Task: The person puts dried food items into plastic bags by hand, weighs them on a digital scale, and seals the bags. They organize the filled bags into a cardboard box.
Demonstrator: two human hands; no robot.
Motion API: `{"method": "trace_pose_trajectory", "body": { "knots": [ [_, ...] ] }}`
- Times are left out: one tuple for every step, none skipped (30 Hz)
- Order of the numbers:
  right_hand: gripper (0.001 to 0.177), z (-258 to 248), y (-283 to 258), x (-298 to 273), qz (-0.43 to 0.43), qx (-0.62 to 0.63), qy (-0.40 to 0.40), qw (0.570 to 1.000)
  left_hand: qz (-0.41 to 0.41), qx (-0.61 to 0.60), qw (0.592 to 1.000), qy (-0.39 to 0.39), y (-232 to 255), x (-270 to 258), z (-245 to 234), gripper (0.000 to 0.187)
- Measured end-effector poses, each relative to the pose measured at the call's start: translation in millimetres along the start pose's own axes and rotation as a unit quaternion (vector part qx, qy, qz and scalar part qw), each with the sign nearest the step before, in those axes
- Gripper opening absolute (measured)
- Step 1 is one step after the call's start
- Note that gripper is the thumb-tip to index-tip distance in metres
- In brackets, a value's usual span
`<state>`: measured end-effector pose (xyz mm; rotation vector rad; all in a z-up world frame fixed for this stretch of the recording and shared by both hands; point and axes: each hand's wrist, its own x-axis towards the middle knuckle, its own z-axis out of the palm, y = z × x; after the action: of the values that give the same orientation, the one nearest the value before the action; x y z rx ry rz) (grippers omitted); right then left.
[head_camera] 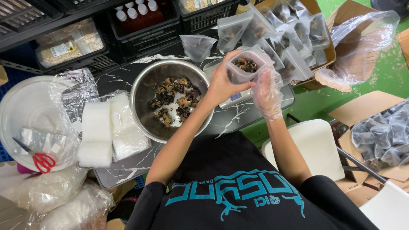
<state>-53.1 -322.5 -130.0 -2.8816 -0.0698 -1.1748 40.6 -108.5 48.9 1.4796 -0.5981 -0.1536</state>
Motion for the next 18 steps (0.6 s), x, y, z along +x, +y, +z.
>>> {"method": "trace_pose_trajectory", "body": {
  "knots": [
    [0.064, 6, 6, 1, -0.016, -0.031, 0.029, 0.999, -0.003, -0.015, 1.0, 0.009, -8, 3, 4, 0.089],
    [0.071, 12, 12, 1, -0.032, -0.062, 0.058, 0.996, -0.006, -0.031, 0.999, 0.019, -15, 5, 9, 0.089],
    [0.071, -7, -5, 36, -0.019, -0.076, 0.061, 0.995, -0.007, -0.032, 0.999, 0.017, -26, 5, 11, 0.089],
    [0.049, -37, -47, 103, 0.086, 0.187, 0.065, 0.976, -0.014, -0.025, 0.999, 0.034, -36, 5, 12, 0.082],
    [0.055, -56, -62, 141, 0.18, 0.436, 0.073, 0.879, -0.02, -0.018, 0.998, 0.051, -46, 5, 14, 0.074],
    [0.055, -46, -59, 135, 0.18, 0.436, 0.074, 0.879, -0.02, -0.018, 0.998, 0.05, -56, 5, 13, 0.074],
    [0.048, -36, -57, 129, 0.193, 0.404, 0.066, 0.892, -0.026, -0.003, 0.998, 0.052, -65, 4, 12, 0.066],
    [0.042, -26, -55, 123, 0.205, 0.372, 0.058, 0.903, -0.031, 0.011, 0.998, 0.055, -75, 4, 12, 0.059],
    [0.042, -17, -53, 116, 0.205, 0.371, 0.059, 0.904, -0.03, 0.011, 0.998, 0.055, -75, 3, 12, 0.059],
    [0.033, -9, -52, 109, 0.222, 0.323, 0.046, 0.919, -0.035, 0.015, 0.998, 0.052, -75, 2, 12, 0.061],
    [0.023, 0, -50, 102, 0.239, 0.273, 0.034, 0.931, -0.04, 0.02, 0.998, 0.049, -75, 1, 11, 0.063],
    [0.023, -15, -56, 113, 0.237, 0.275, 0.033, 0.931, -0.041, 0.021, 0.998, 0.051, -68, -1, 9, 0.063],
    [0.035, -31, -61, 123, 0.289, 0.44, 0.058, 0.848, -0.037, 0.015, 0.998, 0.037, -61, -3, 7, 0.074],
    [0.047, -46, -66, 134, 0.33, 0.589, 0.078, 0.733, -0.035, 0.007, 0.999, 0.024, -53, -5, 5, 0.085],
    [0.047, -55, -64, 140, 0.328, 0.591, 0.075, 0.733, -0.035, 0.008, 0.999, 0.027, -47, -8, -2, 0.085],
    [0.045, -63, -61, 146, 0.269, 0.538, 0.111, 0.791, -0.025, -0.003, 0.999, 0.027, -42, -10, -9, 0.088],
    [0.043, -72, -58, 152, 0.206, 0.479, 0.145, 0.841, -0.014, -0.014, 0.999, 0.027, -36, -12, -17, 0.092],
    [0.043, -92, -64, 161, 0.204, 0.482, 0.143, 0.84, -0.013, -0.012, 0.999, 0.031, -31, -15, -31, 0.092]
  ]
}}
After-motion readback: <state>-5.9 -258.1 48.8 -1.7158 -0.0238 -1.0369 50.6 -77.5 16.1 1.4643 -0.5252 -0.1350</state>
